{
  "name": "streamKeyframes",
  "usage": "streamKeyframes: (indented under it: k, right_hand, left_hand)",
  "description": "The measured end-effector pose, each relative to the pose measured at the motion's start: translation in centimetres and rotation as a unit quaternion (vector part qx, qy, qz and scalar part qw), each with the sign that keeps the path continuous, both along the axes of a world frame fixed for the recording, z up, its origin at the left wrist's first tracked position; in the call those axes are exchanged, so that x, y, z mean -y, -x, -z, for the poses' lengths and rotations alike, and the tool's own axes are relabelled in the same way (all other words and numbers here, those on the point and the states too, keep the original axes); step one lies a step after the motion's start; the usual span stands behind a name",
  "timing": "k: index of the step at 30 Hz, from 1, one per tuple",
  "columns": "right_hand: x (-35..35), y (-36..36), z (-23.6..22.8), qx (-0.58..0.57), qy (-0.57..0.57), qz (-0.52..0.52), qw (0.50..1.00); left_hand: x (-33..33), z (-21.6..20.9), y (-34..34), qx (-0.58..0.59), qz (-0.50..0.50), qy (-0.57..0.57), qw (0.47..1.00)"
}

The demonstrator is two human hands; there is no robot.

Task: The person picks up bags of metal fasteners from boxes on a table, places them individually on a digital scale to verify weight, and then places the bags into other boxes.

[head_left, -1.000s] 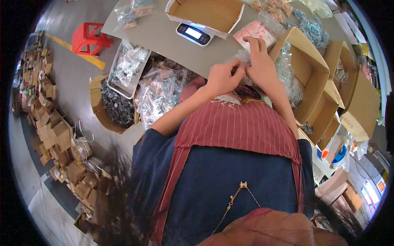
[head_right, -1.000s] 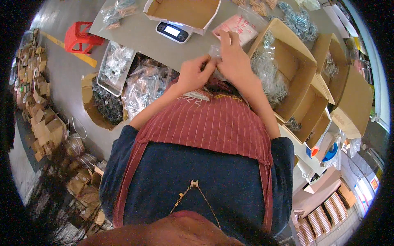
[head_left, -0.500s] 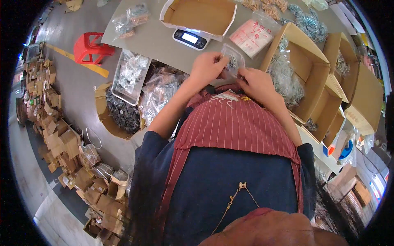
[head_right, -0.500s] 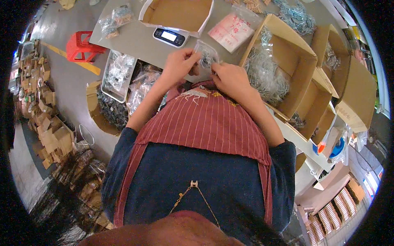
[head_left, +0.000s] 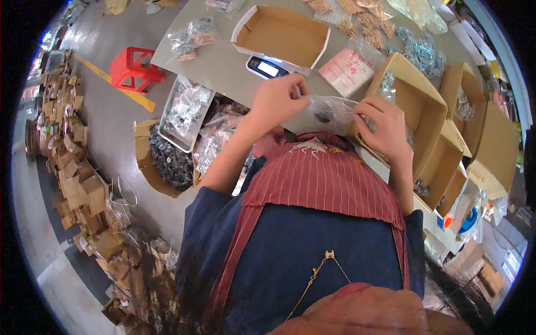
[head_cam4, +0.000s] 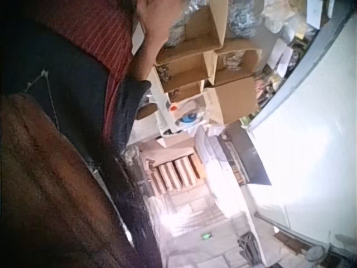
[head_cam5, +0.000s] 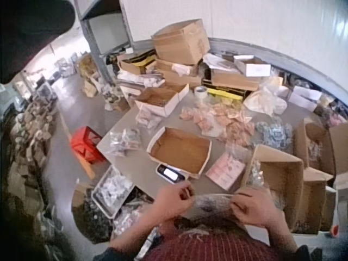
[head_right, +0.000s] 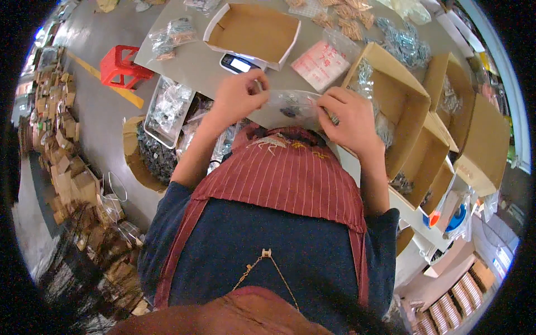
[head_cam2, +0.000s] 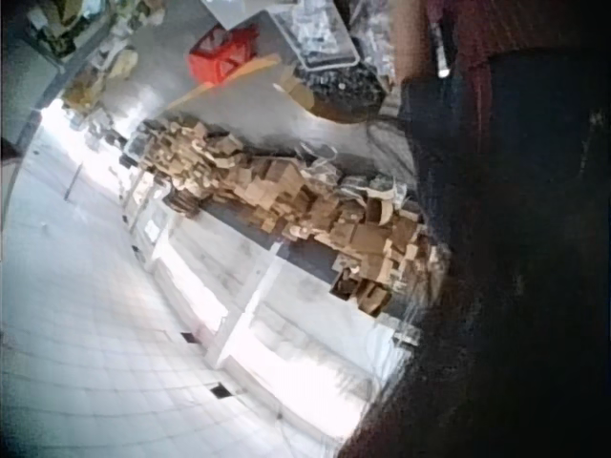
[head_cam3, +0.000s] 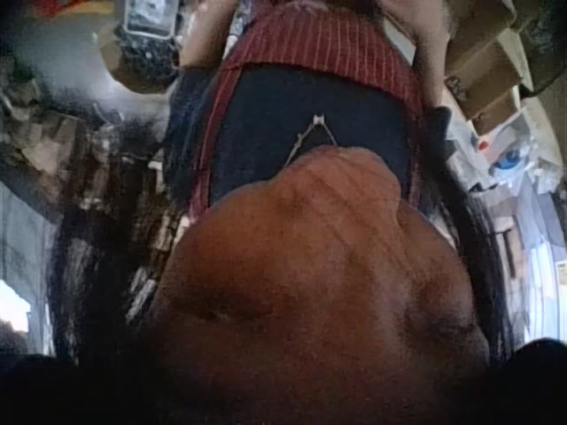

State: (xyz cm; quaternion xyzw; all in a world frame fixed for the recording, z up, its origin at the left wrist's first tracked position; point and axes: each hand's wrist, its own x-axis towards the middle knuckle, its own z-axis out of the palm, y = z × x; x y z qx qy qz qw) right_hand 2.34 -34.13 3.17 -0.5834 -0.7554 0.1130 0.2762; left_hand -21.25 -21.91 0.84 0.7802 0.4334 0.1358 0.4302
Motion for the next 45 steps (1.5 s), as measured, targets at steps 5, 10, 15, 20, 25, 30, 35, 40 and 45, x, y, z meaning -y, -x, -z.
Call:
streamKeyframes:
  k: [5, 10, 15, 20, 25, 30, 35, 40, 45]
  right_hand:
    - [-1.3, 1.3, 4.1, 0.129, -0.041, -0.011, 0.991]
    - [-2.0, 1.5, 4.9, 0.041, 0.013, -0.007, 0.999]
    - [-2.0, 0.2, 5.2, 0.025, 0.057, 0.002, 0.998]
    - [-2.6, 2.0, 4.2, -0.019, -0.032, -0.037, 0.999]
    - [-2.7, 2.2, 5.4, -0.082, -0.012, -0.029, 0.996]
    - [-2.4, 3.2, 4.7, -0.128, 0.014, 0.029, 0.991]
    - [-2.5, 3.5, 5.8, -0.065, -0.030, 0.011, 0.997]
    - [-2.8, 3.9, 6.8, 0.011, -0.084, 0.006, 0.996]
    - [-3.2, 3.8, 6.5, 0.039, -0.076, -0.033, 0.996]
  left_hand:
    - [1.5, 2.9, -2.4, 0.000, -0.001, -0.070, 0.998]
    - [1.6, 2.1, -2.2, 0.053, -0.005, -0.054, 0.997]
    - [1.2, 3.7, -1.4, 0.059, -0.004, -0.168, 0.984]
    - [1.5, 4.9, -2.4, 0.137, -0.004, -0.254, 0.958]
    - [1.5, 5.4, -2.8, 0.204, 0.021, -0.194, 0.959]
    - [2.6, 4.9, -3.0, 0.203, 0.043, -0.283, 0.937]
    - [2.9, 5.1, -3.2, 0.202, 0.005, -0.266, 0.943]
    - [3.1, 5.8, -2.9, 0.191, -0.021, -0.226, 0.955]
    - [3.1, 6.0, -2.5, 0.183, -0.014, -0.237, 0.954]
